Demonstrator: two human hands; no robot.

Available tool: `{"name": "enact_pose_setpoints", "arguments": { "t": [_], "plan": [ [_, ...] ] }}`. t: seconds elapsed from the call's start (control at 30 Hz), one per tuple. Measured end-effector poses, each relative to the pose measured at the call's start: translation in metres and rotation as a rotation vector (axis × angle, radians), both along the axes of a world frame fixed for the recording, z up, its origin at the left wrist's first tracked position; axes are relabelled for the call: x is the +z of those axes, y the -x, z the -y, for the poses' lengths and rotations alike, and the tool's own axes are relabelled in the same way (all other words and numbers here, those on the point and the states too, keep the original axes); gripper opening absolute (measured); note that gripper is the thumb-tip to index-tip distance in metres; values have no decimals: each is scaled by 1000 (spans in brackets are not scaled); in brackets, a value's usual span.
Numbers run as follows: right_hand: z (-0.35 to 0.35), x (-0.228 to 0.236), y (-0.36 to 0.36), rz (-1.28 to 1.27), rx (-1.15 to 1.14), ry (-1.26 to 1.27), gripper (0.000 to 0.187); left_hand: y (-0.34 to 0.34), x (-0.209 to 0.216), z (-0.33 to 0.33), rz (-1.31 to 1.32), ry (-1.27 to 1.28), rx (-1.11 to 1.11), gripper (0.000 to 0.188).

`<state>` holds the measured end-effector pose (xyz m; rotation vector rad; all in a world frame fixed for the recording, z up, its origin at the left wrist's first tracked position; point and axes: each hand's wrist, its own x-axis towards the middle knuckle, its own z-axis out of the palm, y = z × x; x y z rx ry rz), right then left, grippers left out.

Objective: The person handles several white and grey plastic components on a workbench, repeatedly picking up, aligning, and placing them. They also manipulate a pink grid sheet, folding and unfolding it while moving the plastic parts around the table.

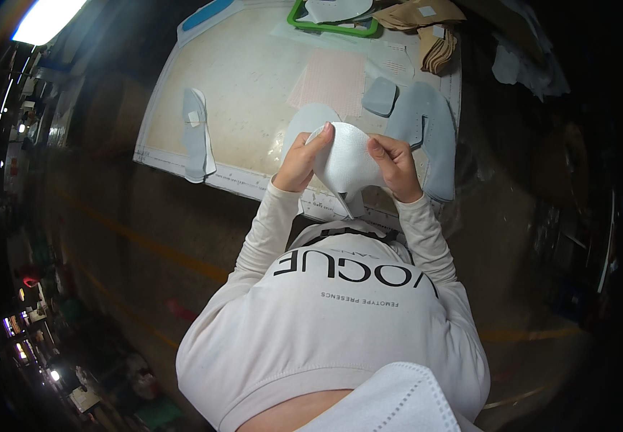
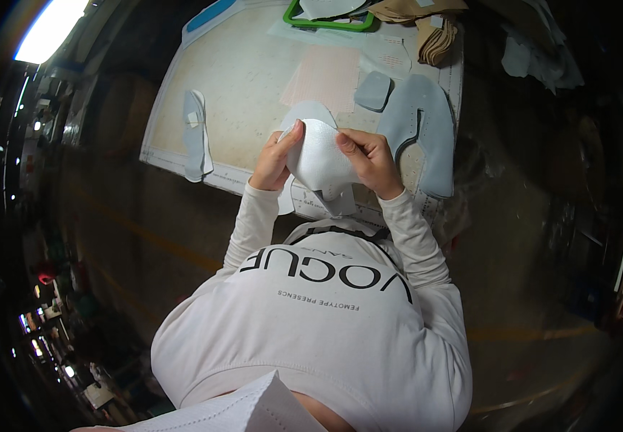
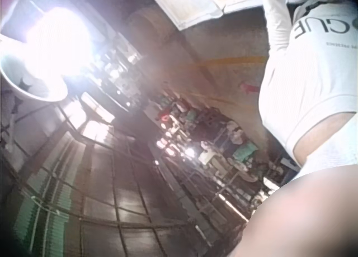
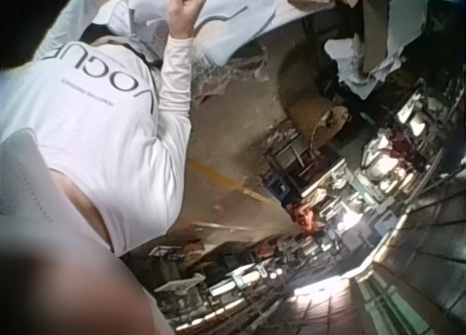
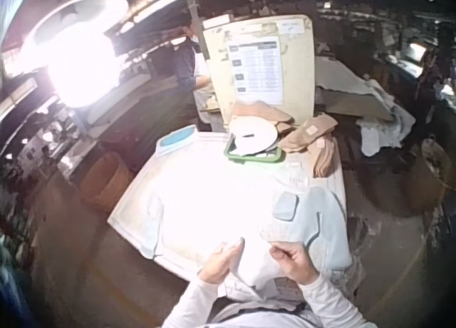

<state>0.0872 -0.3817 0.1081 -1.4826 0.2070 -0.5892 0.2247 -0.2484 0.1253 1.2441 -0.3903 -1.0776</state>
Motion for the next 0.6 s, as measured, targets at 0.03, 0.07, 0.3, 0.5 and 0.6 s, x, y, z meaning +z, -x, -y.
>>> {"name": "enact_pose_setpoints", "arguments": {
  "t": [0.03,0.07,0.3,0.5,0.6],
  "plan": [
    [0,-2,1,5,28,-13,39,0,0,-2,-16,-5,-11,48],
    [-1,-4,1,-6,47,-82,39,0,0,-4,-40,-11,-17,48],
    [-14,-10,-3,-52,66,-430,39,3,3,-6,-52,-25,30,45],
    [-16,-10,3,-84,84,-552,39,2,-3,-7,-101,2,-6,42],
    [-15,-14,4,-82,88,-579,40,1,-6,-6,-91,-11,-44,42]
  ]
}}
